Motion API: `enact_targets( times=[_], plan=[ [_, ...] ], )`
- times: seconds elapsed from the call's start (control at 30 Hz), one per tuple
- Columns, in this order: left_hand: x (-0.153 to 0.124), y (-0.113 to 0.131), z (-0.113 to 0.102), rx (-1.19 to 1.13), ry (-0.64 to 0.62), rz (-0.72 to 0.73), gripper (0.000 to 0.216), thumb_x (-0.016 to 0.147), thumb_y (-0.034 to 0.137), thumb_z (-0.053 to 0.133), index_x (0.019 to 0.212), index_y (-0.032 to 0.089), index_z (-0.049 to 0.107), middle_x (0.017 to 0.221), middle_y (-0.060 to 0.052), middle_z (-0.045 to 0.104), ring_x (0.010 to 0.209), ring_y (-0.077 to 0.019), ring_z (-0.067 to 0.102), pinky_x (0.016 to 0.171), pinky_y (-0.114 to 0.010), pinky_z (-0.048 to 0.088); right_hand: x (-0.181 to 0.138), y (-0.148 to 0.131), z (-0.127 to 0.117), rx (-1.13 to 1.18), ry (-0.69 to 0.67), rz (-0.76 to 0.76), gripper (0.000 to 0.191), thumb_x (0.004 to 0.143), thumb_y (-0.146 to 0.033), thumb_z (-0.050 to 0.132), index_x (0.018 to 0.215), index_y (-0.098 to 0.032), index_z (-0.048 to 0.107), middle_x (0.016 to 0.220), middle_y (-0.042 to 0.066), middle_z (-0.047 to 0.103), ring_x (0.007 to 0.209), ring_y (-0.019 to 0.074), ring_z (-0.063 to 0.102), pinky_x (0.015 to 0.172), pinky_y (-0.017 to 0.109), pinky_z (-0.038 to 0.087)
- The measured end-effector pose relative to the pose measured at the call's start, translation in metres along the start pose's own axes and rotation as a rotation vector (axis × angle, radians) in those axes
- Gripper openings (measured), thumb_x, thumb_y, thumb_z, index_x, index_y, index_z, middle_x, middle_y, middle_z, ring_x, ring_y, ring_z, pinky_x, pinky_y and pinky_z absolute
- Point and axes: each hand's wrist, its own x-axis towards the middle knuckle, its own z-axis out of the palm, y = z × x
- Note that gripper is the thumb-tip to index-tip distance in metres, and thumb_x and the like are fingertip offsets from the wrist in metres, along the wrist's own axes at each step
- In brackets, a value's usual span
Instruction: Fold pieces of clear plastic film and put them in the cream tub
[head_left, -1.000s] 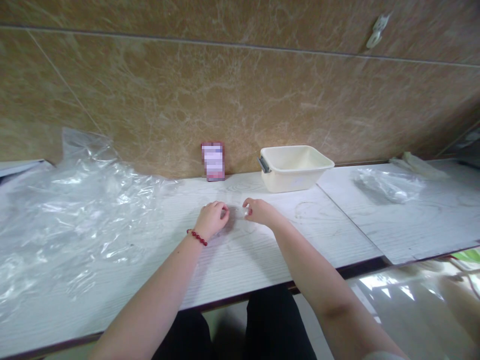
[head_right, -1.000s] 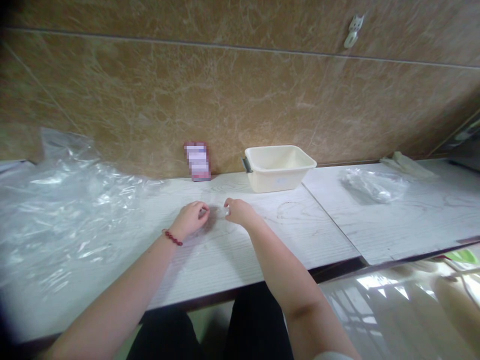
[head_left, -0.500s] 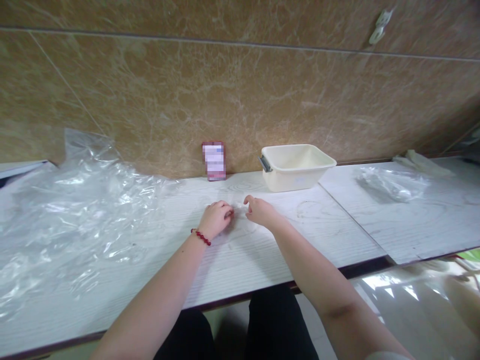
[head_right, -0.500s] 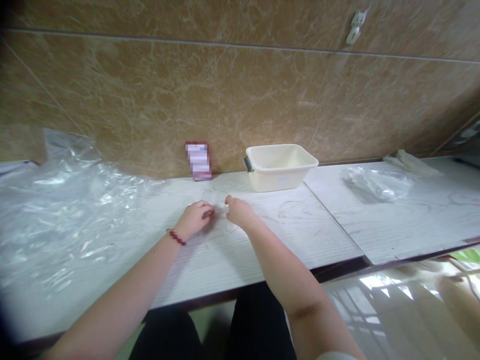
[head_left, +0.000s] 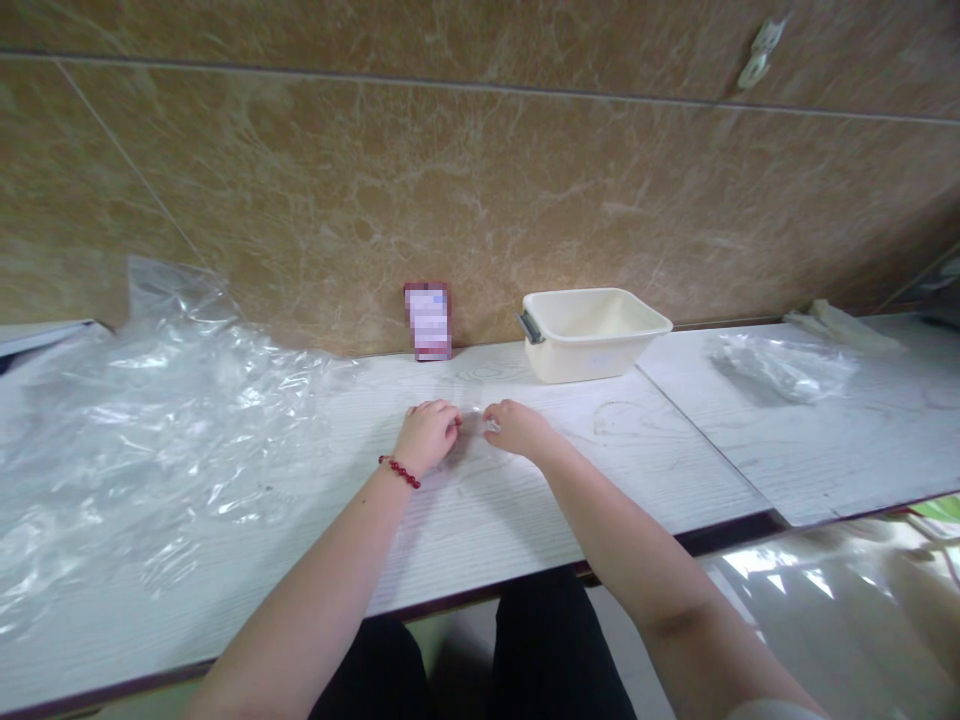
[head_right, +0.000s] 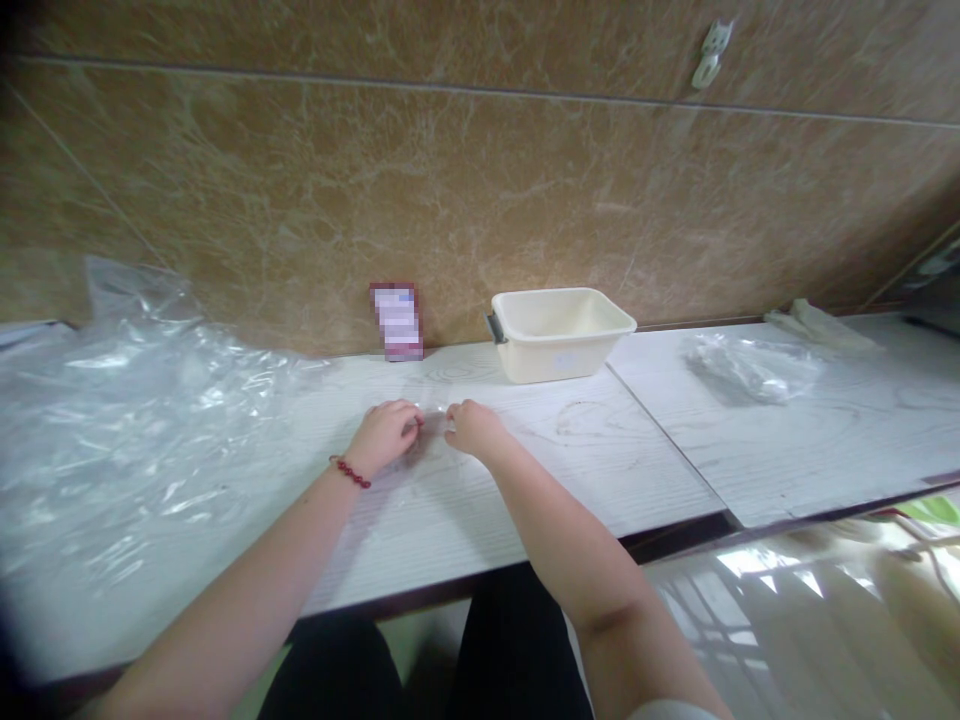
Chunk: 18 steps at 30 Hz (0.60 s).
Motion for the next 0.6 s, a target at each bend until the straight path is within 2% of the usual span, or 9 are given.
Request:
enact_targets(
  times=[0.2, 0.6],
  plan=[
    [-0.0015, -0.0041, 0.0008, 0.025, -0.001, -0.023, 0.020, 0.072, 0.022, 0.044, 0.082, 0.024, 0.060, 0.097, -0.002, 0.057, 0.090, -0.0195, 0.049, 0.079, -0.035, 0.035, -0.0004, 0.0021, -0.0036, -0.026, -0.004, -0.004, 0.031, 0.081, -0.034, 0.036, 0.102, -0.026, 0.057, 0.094, 0.008, 0.056, 0.084, 0.0170, 0.054, 0.071, 0.024, 0.038],
    [-0.0017, -0.0093, 0.0020, 0.041, 0.006, -0.107, 0.023, 0.074, 0.024, 0.044, 0.084, 0.029, 0.064, 0.103, -0.002, 0.055, 0.094, -0.0208, 0.047, 0.081, -0.038, 0.033, 0.0055, 0.0084, -0.0012, 0.022, -0.049, -0.006, 0.033, 0.078, -0.024, 0.042, 0.107, -0.030, 0.055, 0.098, 0.005, 0.056, 0.083, 0.0152, 0.055, 0.072, 0.021, 0.038]
  ],
)
